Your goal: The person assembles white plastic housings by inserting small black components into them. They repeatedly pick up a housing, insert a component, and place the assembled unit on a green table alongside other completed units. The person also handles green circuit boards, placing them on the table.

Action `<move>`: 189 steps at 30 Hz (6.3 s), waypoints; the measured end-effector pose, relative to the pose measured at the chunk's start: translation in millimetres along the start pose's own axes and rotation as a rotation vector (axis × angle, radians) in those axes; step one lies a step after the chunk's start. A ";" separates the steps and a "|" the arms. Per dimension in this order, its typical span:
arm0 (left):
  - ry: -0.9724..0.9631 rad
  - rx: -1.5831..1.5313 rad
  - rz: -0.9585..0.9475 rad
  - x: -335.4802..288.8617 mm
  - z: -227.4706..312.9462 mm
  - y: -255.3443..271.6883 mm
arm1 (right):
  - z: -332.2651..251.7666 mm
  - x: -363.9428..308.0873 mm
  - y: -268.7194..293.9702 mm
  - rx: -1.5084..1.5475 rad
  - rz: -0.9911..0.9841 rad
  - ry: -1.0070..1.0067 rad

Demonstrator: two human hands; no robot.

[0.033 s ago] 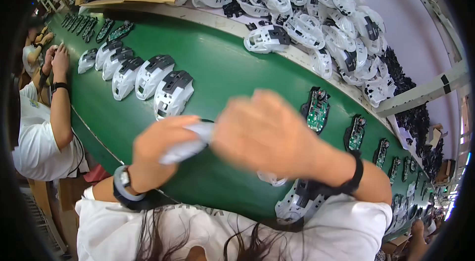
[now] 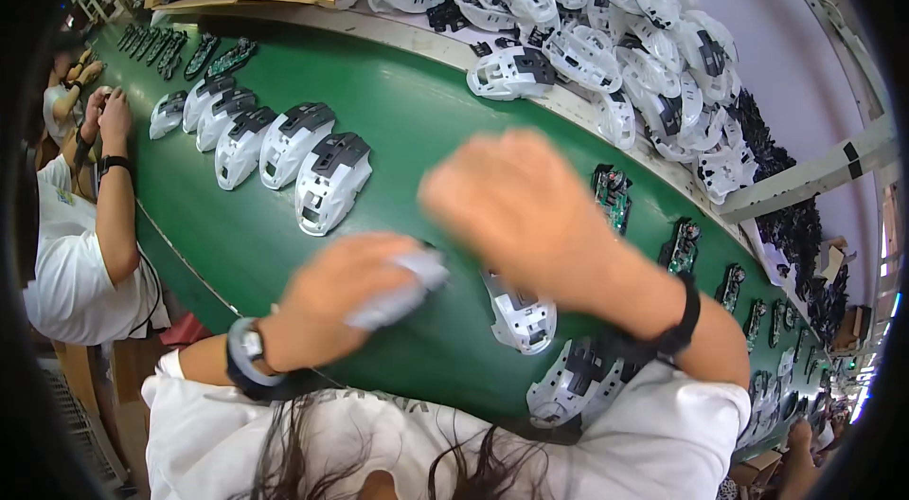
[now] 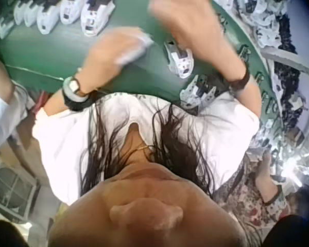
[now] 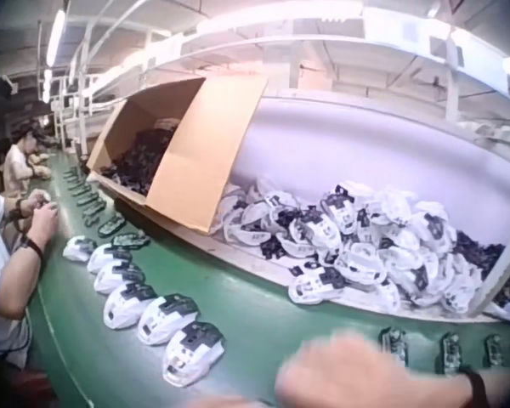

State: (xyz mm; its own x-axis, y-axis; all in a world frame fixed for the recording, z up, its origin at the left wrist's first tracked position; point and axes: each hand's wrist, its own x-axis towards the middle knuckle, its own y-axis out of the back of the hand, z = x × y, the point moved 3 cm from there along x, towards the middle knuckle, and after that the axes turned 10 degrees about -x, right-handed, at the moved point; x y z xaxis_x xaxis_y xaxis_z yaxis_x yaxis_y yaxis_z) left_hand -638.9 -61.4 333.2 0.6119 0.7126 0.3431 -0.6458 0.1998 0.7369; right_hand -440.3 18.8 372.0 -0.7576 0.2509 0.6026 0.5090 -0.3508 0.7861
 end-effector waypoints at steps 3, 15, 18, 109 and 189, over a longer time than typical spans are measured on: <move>0.010 -0.073 -0.555 9.1 25.9 -36.3 | 73.8 18.3 -37.4 -0.025 0.049 -0.356; 0.410 0.349 0.172 -10.1 -65.9 52.0 | 179.8 64.9 -174.9 -0.205 -0.406 -0.701; 0.406 0.295 0.254 -26.4 -68.0 59.0 | 173.9 52.1 -171.7 -0.027 -0.210 -0.618; 0.539 -1.353 0.611 2.4 -38.8 40.3 | -36.7 61.6 -15.7 -0.247 0.231 -0.097; 0.693 -1.515 0.427 3.2 -37.6 78.7 | 200.8 99.3 -170.6 -0.139 -0.501 -0.617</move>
State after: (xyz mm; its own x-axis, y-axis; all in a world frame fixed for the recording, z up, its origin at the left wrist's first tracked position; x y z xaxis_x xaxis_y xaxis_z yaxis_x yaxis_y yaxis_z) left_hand -704.9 -18.0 370.3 0.2628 0.9336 -0.2435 -0.7696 0.0506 -0.6365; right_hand -520.3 284.8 325.5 -0.4991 0.8471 0.1825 0.0820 -0.1635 0.9831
